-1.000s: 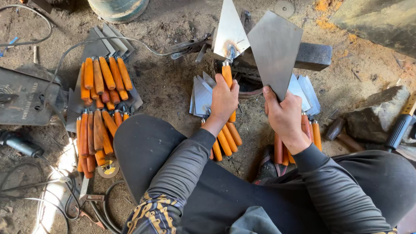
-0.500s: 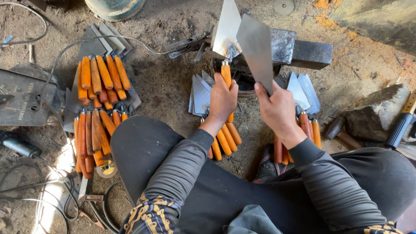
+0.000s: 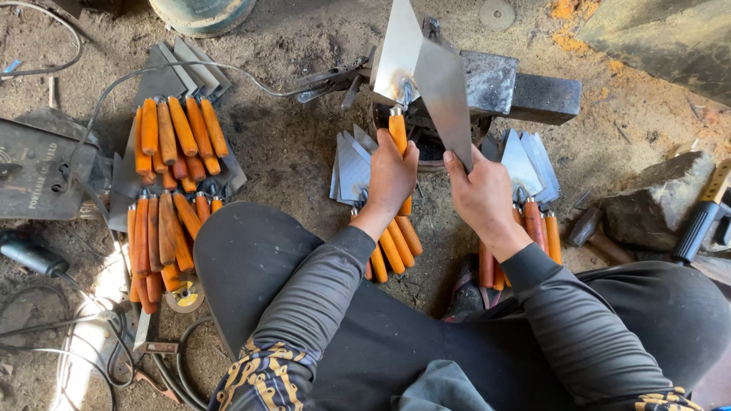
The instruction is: The person sits on the ground and repeatedly hammers the metal blade of a trowel against an anvil. They handle multiple trowels with orange handles, striking each one several times before placing it aside.
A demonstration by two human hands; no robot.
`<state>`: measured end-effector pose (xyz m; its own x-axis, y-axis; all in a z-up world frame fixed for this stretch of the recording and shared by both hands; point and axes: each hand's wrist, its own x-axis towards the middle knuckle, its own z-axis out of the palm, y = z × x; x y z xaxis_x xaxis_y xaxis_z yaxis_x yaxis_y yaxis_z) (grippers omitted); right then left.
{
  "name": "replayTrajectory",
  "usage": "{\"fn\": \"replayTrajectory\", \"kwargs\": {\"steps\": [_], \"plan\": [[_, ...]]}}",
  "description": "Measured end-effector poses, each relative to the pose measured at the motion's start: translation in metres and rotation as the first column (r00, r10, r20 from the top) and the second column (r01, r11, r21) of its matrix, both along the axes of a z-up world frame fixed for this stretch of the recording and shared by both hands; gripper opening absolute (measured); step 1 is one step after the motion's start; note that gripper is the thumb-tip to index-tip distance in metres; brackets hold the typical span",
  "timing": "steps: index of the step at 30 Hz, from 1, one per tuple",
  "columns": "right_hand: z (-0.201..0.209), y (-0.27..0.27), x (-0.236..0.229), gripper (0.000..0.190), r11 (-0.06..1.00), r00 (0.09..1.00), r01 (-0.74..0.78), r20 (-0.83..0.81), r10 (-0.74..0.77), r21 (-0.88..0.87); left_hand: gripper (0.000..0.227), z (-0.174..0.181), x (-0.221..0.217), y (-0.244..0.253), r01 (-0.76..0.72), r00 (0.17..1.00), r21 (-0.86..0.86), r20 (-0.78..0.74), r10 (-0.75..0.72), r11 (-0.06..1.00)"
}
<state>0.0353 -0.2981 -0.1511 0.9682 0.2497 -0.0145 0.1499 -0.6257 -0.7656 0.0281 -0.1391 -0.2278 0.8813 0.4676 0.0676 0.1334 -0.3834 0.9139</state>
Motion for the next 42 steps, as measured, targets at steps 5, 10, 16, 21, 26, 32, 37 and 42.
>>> {"fn": "replayTrajectory", "kwargs": {"steps": [5, 10, 16, 21, 26, 32, 37, 42], "plan": [[0.003, 0.001, 0.001, 0.034, 0.993, 0.999, -0.04, 0.017, 0.042, -0.114, 0.028, 0.008, 0.002, -0.003, -0.003, 1.0, -0.018, -0.012, 0.003, 1.0], [-0.004, 0.0, 0.001, 0.033, 1.0, 1.0, 0.009, 0.011, -0.009, 0.002, 0.027, 0.006, -0.001, -0.002, -0.004, 1.0, -0.004, -0.005, 0.004, 1.0], [-0.002, 0.0, 0.003, 0.033, 0.997, 0.999, -0.029, -0.042, 0.026, -0.077, 0.026, 0.014, 0.006, -0.003, 0.005, 0.997, -0.075, -0.072, -0.01, 0.997], [-0.025, -0.002, 0.003, 0.038, 0.994, 0.997, 0.05, 0.062, -0.055, 0.093, 0.029, -0.02, 0.001, -0.002, -0.035, 0.999, -0.09, -0.041, 0.032, 0.995], [-0.031, -0.015, 0.014, 0.051, 0.956, 0.982, -0.019, -0.183, -0.037, -0.294, 0.036, -0.043, 0.02, -0.014, -0.087, 0.995, 0.048, -0.044, 0.089, 0.995], [-0.042, -0.023, 0.018, 0.029, 0.997, 0.972, -0.067, 0.221, 0.074, -0.042, 0.044, -0.021, 0.015, -0.013, -0.034, 0.995, -0.01, -0.095, 0.033, 0.999], [-0.065, -0.039, 0.029, 0.032, 0.996, 0.982, -0.08, 0.167, 0.085, -0.04, 0.041, -0.008, 0.015, -0.016, 0.009, 0.99, -0.047, -0.139, -0.016, 0.999], [-0.059, -0.038, 0.026, 0.034, 0.994, 0.97, -0.097, 0.219, 0.106, -0.049, 0.041, -0.005, 0.011, -0.02, 0.019, 0.987, -0.074, -0.158, -0.03, 0.997]]}}
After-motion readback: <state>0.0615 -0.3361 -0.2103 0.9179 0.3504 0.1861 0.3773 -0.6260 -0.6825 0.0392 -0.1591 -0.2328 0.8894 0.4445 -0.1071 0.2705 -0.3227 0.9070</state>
